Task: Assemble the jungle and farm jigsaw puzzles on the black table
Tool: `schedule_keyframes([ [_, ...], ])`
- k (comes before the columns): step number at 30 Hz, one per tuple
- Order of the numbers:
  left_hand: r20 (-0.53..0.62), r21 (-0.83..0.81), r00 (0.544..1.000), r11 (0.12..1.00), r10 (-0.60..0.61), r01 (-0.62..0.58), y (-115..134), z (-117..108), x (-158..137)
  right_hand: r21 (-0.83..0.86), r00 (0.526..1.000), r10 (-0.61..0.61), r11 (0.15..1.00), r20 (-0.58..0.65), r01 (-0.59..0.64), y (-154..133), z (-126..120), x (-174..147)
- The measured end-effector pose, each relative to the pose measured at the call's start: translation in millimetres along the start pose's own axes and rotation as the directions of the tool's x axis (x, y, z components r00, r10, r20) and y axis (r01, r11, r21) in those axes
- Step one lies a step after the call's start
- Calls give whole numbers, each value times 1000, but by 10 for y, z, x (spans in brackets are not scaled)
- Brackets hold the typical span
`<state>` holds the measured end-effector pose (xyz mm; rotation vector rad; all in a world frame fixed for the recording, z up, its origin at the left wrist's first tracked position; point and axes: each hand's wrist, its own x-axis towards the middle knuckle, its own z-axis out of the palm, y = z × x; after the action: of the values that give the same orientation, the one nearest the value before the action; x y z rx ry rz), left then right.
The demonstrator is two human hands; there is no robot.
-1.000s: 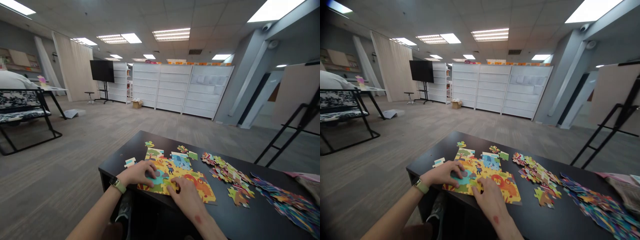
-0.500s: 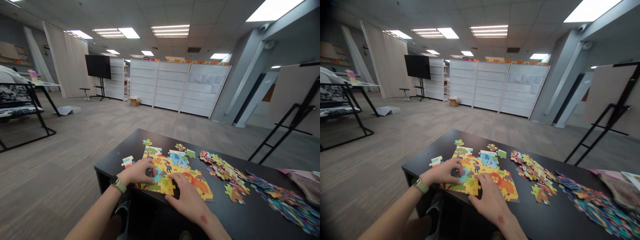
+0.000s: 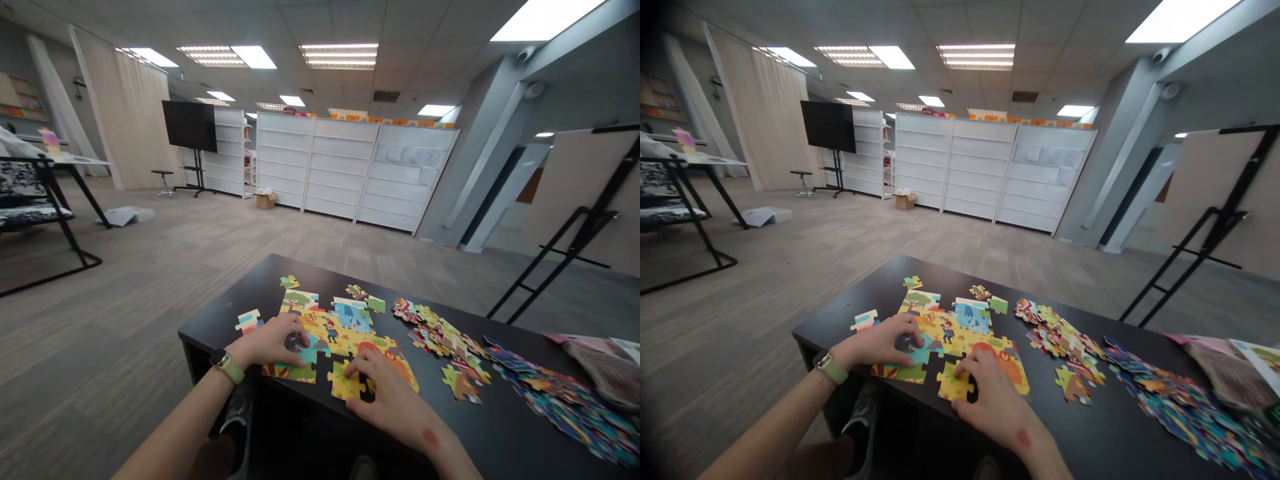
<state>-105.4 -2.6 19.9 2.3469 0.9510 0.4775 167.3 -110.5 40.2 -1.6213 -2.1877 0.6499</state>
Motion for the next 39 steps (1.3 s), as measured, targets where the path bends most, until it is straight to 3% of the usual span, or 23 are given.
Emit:
schedule_keyframes([
  [9,-10,-3,1000,1000,1,-1,17,8,8,73,998,-62,995,8,62,102,-15,6],
  [13,-94,44,995,999,-25,29,62,45,44,68,999,-23,997,-25,25,189,-117,-8],
  [18,-100,88,994,995,-36,44,101,79,84,62,998,-13,998,-68,17,215,-122,-7],
  [30,-88,113,995,991,-57,66,148,85,41,-123,992,-99,988,-79,89,130,-86,-14],
  [37,-69,131,993,986,-91,99,200,121,39,-62,989,-94,994,-114,87,131,-8,-38],
  [39,-117,159,991,984,-63,82,174,154,43,-20,987,-107,994,-122,106,161,-27,-22],
])
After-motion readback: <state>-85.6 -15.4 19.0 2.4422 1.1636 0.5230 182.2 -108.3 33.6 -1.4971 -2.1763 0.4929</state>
